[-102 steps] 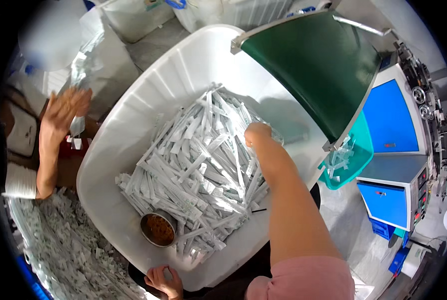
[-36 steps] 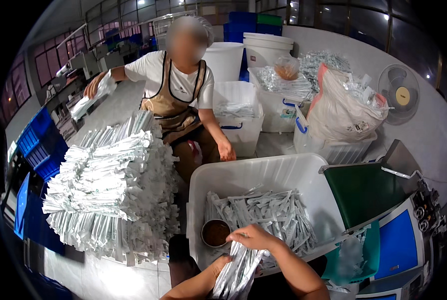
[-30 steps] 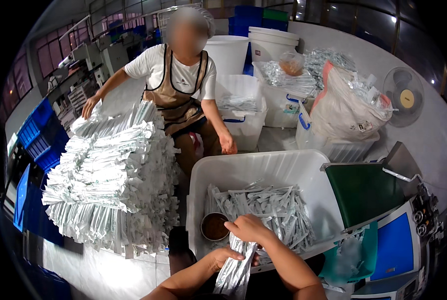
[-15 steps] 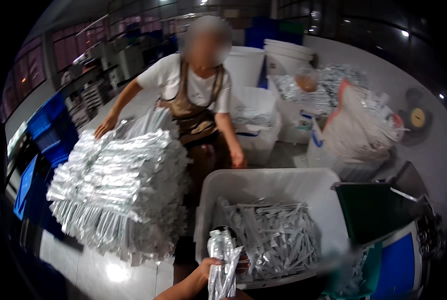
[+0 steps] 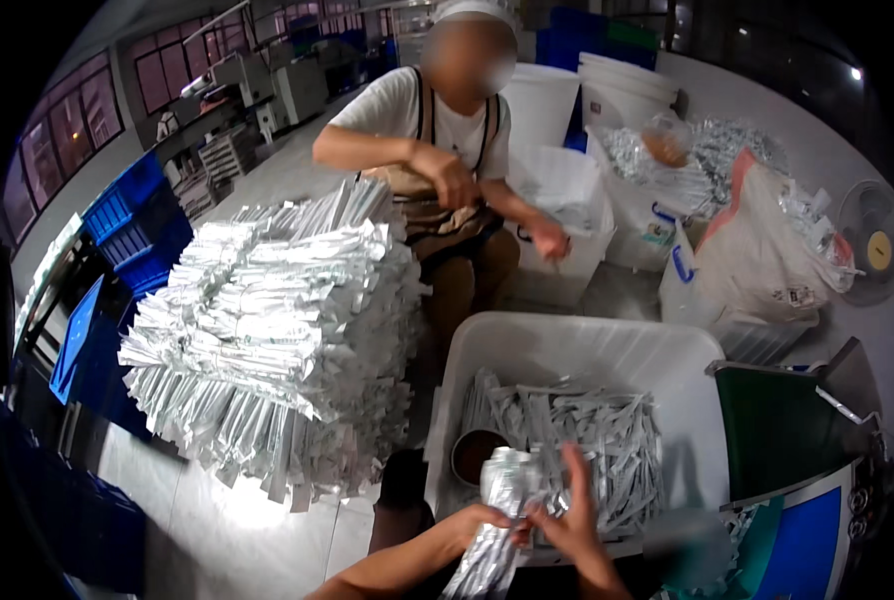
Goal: The person gathers packaged straws from a bin into bundles, secures them with rubber bands, and stacks the completed bundles.
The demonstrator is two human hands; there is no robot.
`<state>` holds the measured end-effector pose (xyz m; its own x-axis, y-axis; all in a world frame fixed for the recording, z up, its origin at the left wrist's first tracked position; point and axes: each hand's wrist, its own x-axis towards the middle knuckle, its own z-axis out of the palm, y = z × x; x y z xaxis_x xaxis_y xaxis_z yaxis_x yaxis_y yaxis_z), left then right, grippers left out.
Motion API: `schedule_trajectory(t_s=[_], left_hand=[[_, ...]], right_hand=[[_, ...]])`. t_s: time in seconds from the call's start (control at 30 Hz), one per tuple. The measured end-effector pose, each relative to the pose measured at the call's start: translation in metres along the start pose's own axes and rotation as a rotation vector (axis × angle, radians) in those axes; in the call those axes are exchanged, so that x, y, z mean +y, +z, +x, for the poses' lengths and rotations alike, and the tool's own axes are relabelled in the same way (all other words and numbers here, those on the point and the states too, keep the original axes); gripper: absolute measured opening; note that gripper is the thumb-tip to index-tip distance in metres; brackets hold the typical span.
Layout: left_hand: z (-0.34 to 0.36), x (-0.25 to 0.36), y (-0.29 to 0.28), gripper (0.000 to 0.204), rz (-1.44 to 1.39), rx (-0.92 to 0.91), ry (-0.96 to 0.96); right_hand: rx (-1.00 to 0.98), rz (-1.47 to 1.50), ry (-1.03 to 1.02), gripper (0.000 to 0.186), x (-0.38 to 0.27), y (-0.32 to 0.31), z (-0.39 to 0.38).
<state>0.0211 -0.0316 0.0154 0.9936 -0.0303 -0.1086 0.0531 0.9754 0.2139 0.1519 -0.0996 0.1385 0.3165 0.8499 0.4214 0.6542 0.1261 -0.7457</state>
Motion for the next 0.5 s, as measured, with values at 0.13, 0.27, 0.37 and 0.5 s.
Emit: schedule_trajectory(t_s=[0.13,0.27,0.37,0.5], left_hand=[[0.006,0.011,0.042,0.04,-0.047,-0.293,-0.01],[-0.002,0.014,0.041,0.073,-0.134,-0.57,-0.018],[0.007,0.012,0.034,0.063,-0.185,-0.447,-0.02],[-0.04,0.021,0.007,0.049,-0.016,-0.051,0.22]], right_hand=[[-0.412,0.25,0.038,0.03,-0.009,0.007,0.048],[-0.498,0.269,0.049,0.021,-0.004,0.017,0.051],[-0.427,0.435,0.181,0.025,0.009,0.019,0.05],[-0.501,0.519,0.426,0.024,0.067,0.102,0.05]])
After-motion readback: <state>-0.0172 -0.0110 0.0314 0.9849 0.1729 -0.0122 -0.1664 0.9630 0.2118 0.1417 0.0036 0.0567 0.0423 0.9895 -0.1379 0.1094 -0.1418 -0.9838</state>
